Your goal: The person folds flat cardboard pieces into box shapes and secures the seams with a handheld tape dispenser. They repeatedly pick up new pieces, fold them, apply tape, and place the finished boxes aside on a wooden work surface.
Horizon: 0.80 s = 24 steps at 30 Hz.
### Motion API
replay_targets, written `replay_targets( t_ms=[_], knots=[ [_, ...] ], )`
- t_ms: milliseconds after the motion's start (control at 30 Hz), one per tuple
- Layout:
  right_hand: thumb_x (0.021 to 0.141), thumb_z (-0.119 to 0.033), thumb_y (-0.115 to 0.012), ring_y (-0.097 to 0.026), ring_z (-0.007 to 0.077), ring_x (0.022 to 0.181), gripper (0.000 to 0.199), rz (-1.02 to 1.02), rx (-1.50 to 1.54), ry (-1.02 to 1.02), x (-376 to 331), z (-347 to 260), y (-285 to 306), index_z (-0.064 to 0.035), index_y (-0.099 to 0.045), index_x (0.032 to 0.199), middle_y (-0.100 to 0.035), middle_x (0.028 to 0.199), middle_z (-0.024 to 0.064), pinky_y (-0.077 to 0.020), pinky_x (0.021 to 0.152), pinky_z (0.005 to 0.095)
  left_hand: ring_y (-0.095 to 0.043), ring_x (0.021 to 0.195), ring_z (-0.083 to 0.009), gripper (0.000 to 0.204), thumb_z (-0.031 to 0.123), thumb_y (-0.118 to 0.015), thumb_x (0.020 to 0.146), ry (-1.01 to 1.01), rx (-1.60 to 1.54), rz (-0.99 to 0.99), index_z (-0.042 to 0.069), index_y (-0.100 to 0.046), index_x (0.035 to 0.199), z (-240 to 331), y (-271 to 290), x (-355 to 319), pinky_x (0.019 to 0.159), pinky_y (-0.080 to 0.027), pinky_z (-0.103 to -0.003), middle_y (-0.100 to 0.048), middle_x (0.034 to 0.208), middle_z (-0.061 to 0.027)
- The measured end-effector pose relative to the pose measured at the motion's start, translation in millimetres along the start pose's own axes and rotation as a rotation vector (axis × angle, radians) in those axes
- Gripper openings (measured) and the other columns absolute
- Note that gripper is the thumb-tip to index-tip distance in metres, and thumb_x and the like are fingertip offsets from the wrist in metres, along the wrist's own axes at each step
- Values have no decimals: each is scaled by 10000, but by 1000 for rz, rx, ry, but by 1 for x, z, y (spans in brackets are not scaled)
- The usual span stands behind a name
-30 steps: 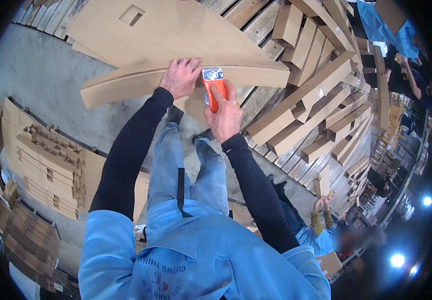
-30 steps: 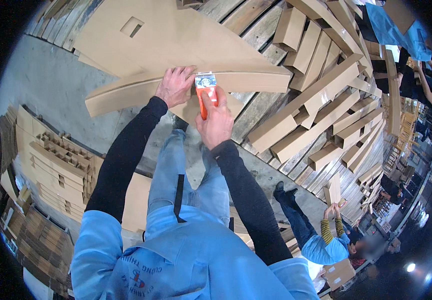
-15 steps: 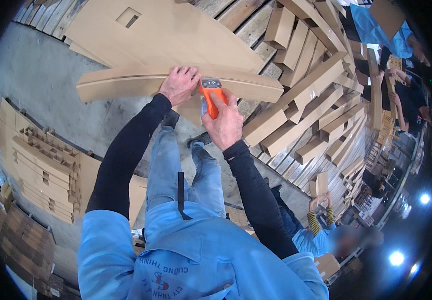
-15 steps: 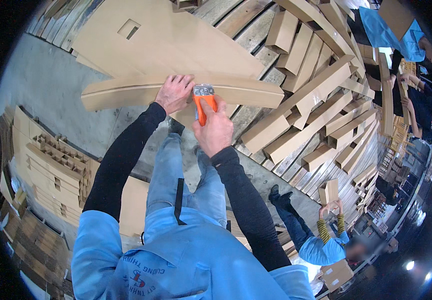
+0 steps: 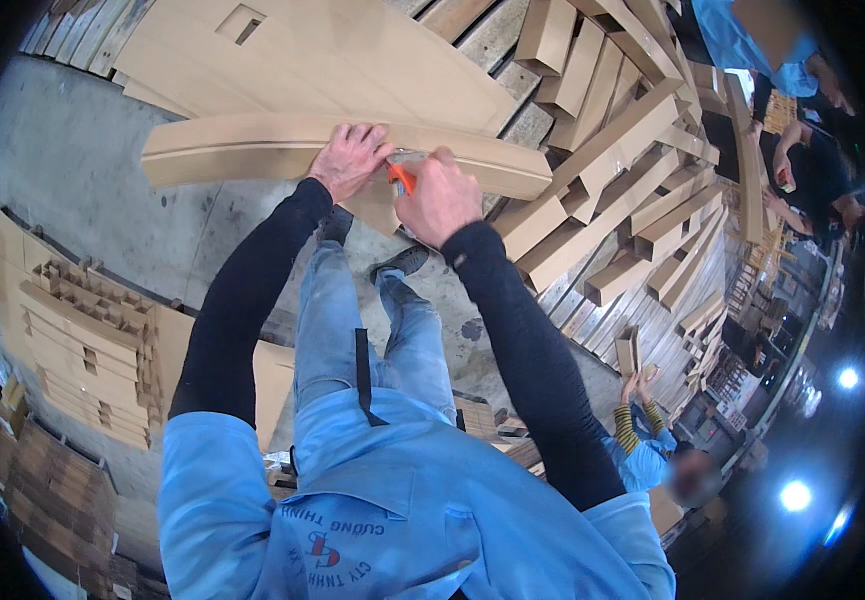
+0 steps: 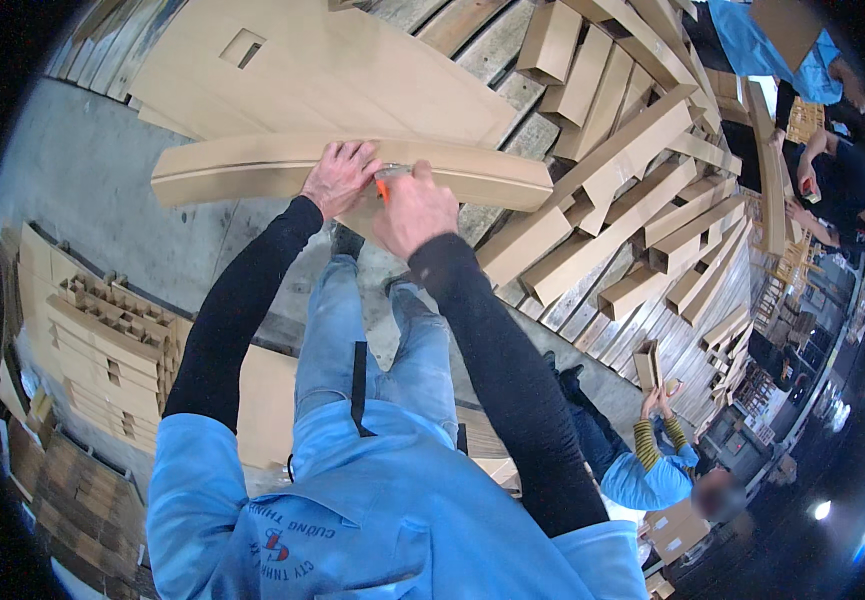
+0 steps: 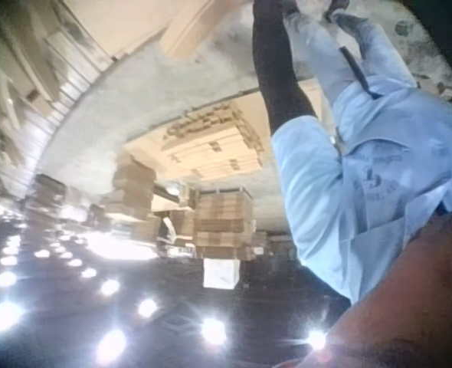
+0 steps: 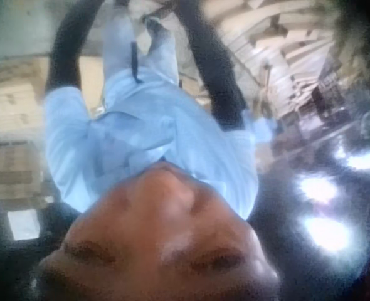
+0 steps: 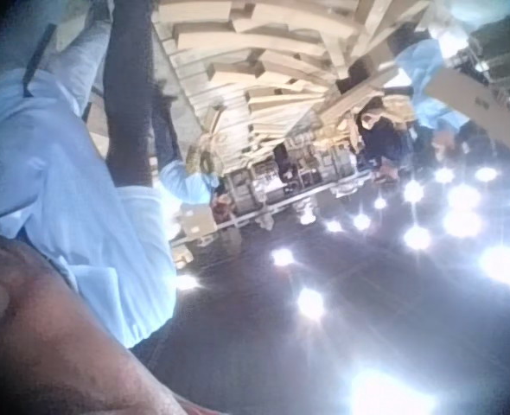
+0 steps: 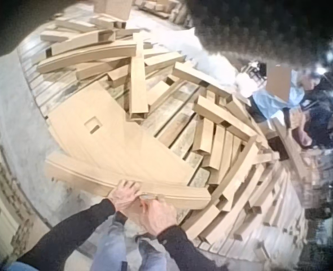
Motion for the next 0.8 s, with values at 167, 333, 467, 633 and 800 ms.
replay_targets(
  t_ms=[167,333,467,633,800],
  knots=[
    [789,-287,-680,-685,382,1059,372,-253,-198,56,52,-33,12,-109,-743,1110,-682,1163,234,-540,944,455,-475,1177,-253,447,416,-607,847,-8,86,-126,158,-601,1213,-3,-6,6,942,-370,-427,-549,1281,-57],
    [742,-388,-759,-687,340,1109,513,-369,-276,96,70,-51,24,-67,-734,1141,-709,1152,221,-547,944,417,-470,1217,-258,479,436,-595,856,11,-32,-258,149,-611,1239,-5,-6,-6,992,-346,-448,-555,1310,-52],
    [662,-322,-773,-740,295,853,463,-482,-99,-27,92,-14,38,41,-747,949,-742,911,203,-605,754,408,-488,1186,-246,436,368,-684,790,10,-11,-72,138,-646,1158,-1,-17,-2,912,-393,-442,-539,1285,-50],
    [665,-120,-695,-657,171,596,301,-524,743,-366,72,62,35,58,-733,905,-705,804,91,-559,501,348,-513,1137,-245,544,296,-765,676,0,-13,23,141,-606,1172,-3,-7,2,872,-408,-423,-544,1240,-60],
    [729,-163,-680,-687,287,1001,518,204,621,-38,-22,62,-7,-44,-692,1233,-666,1132,187,-554,903,408,-549,1062,-255,527,264,-781,635,54,-113,-38,146,-599,1114,-8,13,28,830,-416,-427,-556,1174,-65]
  ],
)
Point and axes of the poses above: each hand's wrist, its own x-axis towards the middle knuckle, its own y-axis out of the back of the hand, z = x × y, the point moved 5 cm from there along x, towards the middle knuckle
